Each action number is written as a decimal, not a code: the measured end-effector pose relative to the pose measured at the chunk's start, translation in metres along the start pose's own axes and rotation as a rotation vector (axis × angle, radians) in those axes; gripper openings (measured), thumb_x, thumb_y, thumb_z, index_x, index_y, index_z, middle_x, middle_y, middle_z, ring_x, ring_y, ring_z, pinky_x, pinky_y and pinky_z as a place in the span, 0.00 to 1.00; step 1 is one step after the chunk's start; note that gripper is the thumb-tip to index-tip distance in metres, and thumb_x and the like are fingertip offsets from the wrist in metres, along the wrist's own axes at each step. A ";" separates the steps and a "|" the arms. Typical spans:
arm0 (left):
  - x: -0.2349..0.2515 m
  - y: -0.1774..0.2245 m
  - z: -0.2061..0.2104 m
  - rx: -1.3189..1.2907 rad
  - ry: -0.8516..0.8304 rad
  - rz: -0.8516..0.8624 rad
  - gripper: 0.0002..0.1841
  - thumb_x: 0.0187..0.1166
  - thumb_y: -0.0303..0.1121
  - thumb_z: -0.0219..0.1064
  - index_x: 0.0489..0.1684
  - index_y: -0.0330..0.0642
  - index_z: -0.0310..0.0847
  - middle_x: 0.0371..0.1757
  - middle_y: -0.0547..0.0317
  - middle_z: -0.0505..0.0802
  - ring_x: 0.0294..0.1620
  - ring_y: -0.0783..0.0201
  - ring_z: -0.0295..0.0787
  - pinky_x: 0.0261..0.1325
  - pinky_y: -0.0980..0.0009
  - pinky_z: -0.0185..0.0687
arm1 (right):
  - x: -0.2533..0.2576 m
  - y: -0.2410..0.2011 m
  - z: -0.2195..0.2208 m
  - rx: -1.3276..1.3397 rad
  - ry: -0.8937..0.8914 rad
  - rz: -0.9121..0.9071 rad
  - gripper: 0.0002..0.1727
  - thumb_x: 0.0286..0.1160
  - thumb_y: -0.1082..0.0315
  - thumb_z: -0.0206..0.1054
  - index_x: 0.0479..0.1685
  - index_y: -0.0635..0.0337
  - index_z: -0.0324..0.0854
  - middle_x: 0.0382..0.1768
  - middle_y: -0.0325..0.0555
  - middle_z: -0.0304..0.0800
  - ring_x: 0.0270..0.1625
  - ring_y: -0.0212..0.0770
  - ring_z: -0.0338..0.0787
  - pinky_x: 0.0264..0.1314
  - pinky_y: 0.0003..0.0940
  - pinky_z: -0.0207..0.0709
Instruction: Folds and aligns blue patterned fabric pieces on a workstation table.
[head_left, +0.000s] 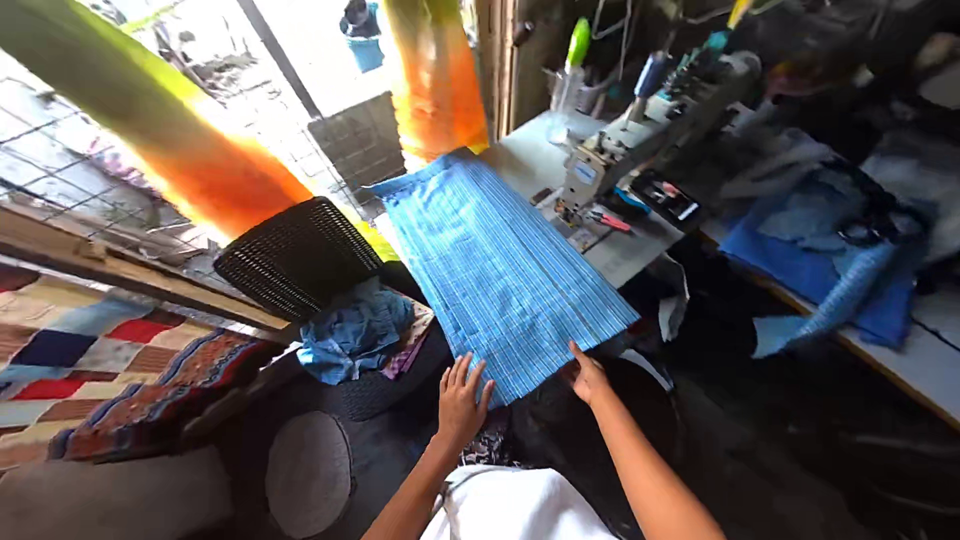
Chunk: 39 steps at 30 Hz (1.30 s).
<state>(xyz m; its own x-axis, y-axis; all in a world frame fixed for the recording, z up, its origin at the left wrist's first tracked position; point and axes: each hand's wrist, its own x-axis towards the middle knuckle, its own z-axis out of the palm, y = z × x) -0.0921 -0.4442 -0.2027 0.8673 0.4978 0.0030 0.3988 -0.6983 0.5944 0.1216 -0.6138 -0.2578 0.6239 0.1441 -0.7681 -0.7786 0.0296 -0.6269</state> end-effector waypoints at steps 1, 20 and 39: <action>0.018 -0.005 0.005 -0.057 0.047 -0.137 0.30 0.88 0.48 0.57 0.83 0.37 0.72 0.88 0.31 0.67 0.90 0.33 0.59 0.89 0.36 0.51 | 0.001 -0.003 0.002 -0.017 0.017 0.011 0.33 0.86 0.53 0.63 0.81 0.64 0.62 0.66 0.60 0.78 0.59 0.48 0.84 0.60 0.43 0.80; 0.072 0.009 0.003 -0.722 0.238 -0.947 0.33 0.79 0.48 0.74 0.69 0.26 0.75 0.68 0.27 0.82 0.68 0.36 0.80 0.72 0.43 0.74 | 0.012 -0.143 0.212 -1.647 -0.619 -1.349 0.27 0.91 0.49 0.53 0.76 0.58 0.80 0.75 0.59 0.81 0.80 0.63 0.76 0.75 0.68 0.67; 0.073 0.055 0.046 -0.617 0.541 -1.221 0.22 0.82 0.41 0.69 0.51 0.23 0.87 0.64 0.33 0.86 0.65 0.47 0.85 0.71 0.53 0.79 | 0.163 -0.102 0.456 -1.767 -1.128 -1.536 0.37 0.89 0.35 0.36 0.95 0.33 0.54 0.96 0.43 0.46 0.97 0.60 0.39 0.89 0.76 0.25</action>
<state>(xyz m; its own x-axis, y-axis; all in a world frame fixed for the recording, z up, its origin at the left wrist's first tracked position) 0.0070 -0.4700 -0.2065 -0.1769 0.8291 -0.5305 0.4776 0.5436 0.6903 0.2720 -0.1423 -0.2590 -0.2537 0.9669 -0.0265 0.9181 0.2321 -0.3213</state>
